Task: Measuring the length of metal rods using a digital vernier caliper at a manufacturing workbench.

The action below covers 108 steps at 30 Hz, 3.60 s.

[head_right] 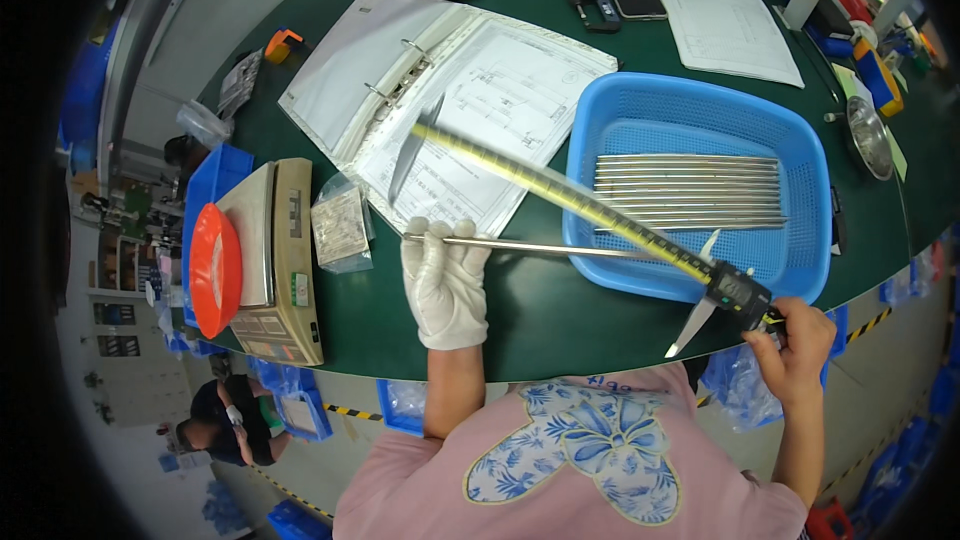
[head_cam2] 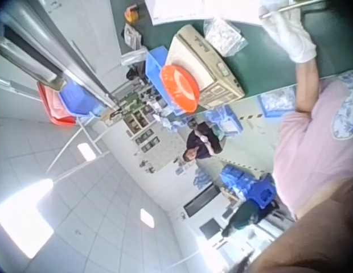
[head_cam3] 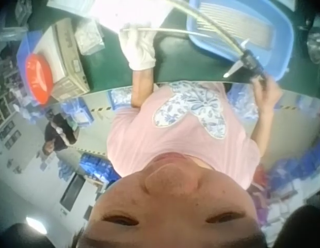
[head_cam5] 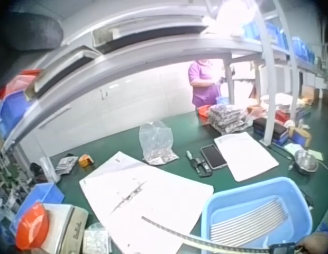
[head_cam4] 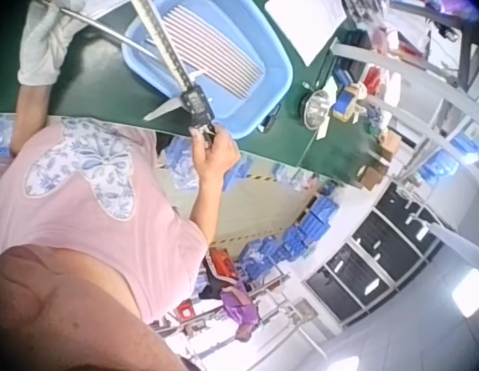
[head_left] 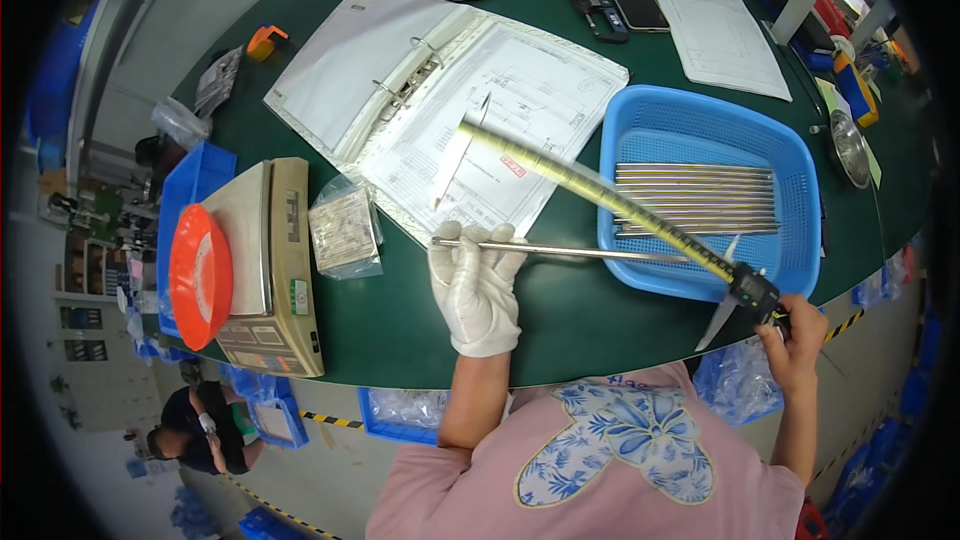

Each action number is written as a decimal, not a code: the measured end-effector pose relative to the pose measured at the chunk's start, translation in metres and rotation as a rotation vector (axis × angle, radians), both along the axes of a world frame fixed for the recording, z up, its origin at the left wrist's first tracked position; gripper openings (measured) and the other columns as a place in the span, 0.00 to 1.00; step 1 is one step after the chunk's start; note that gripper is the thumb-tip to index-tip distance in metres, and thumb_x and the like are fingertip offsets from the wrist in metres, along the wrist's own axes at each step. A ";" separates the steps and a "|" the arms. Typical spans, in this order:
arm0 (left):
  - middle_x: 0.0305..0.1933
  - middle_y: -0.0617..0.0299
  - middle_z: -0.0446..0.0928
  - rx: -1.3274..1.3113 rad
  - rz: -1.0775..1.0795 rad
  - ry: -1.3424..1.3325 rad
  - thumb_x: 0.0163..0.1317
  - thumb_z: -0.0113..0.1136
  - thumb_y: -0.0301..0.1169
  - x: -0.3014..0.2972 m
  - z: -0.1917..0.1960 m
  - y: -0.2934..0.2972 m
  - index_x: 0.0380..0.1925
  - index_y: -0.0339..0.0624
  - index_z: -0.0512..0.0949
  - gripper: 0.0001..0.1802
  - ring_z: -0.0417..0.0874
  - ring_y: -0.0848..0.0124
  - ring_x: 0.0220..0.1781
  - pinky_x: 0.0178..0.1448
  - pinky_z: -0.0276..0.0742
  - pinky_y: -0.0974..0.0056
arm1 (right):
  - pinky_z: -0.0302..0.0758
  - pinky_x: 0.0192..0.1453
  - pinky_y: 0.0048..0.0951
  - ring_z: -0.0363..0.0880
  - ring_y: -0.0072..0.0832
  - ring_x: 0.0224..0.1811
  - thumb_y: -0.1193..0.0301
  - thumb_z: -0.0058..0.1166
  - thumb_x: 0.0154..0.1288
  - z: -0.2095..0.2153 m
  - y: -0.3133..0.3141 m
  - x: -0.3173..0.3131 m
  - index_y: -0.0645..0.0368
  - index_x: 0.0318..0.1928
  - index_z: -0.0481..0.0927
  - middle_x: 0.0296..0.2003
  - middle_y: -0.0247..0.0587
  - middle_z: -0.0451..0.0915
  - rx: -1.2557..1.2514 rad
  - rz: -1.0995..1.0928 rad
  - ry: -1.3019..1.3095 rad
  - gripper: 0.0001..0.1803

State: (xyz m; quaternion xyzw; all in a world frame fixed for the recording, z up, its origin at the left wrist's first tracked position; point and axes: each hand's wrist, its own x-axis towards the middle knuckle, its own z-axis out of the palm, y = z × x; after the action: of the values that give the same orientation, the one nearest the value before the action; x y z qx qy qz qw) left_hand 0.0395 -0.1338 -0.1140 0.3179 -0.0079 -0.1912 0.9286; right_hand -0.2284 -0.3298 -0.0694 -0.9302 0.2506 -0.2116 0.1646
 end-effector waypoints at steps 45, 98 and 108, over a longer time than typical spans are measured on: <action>0.29 0.45 0.76 1.077 -0.861 -2.299 0.50 0.46 0.28 -0.089 0.020 -0.223 0.26 0.35 0.77 0.11 0.79 0.55 0.32 0.35 0.75 0.56 | 0.60 0.43 0.16 0.64 0.18 0.36 0.73 0.47 0.57 -0.041 -0.011 -0.117 0.64 0.42 0.68 0.33 0.30 0.67 0.502 -0.491 -0.374 0.12; 0.32 0.56 0.71 0.101 -0.299 -0.034 0.60 0.44 0.31 0.035 0.022 -0.020 0.49 0.41 0.59 0.17 0.79 0.62 0.33 0.32 0.78 0.64 | 0.53 0.19 0.15 0.54 0.11 0.16 0.75 0.54 0.51 0.022 0.016 0.033 0.66 0.34 0.70 0.14 0.25 0.61 0.463 0.023 0.067 0.10; 0.32 0.56 0.70 0.120 -0.321 -0.021 0.60 0.45 0.32 0.034 0.022 -0.018 0.48 0.40 0.60 0.17 0.79 0.62 0.33 0.32 0.78 0.63 | 0.56 0.20 0.19 0.56 0.15 0.15 0.71 0.54 0.51 0.022 0.016 0.027 0.65 0.33 0.71 0.13 0.29 0.60 0.304 0.034 0.090 0.12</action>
State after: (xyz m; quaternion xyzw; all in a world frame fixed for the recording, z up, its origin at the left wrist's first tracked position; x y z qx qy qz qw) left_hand 0.0736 -0.1520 -0.0916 0.3694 -0.0568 -0.3340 0.8653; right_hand -0.2014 -0.3135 -0.0473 -0.9073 0.2709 -0.1266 0.2956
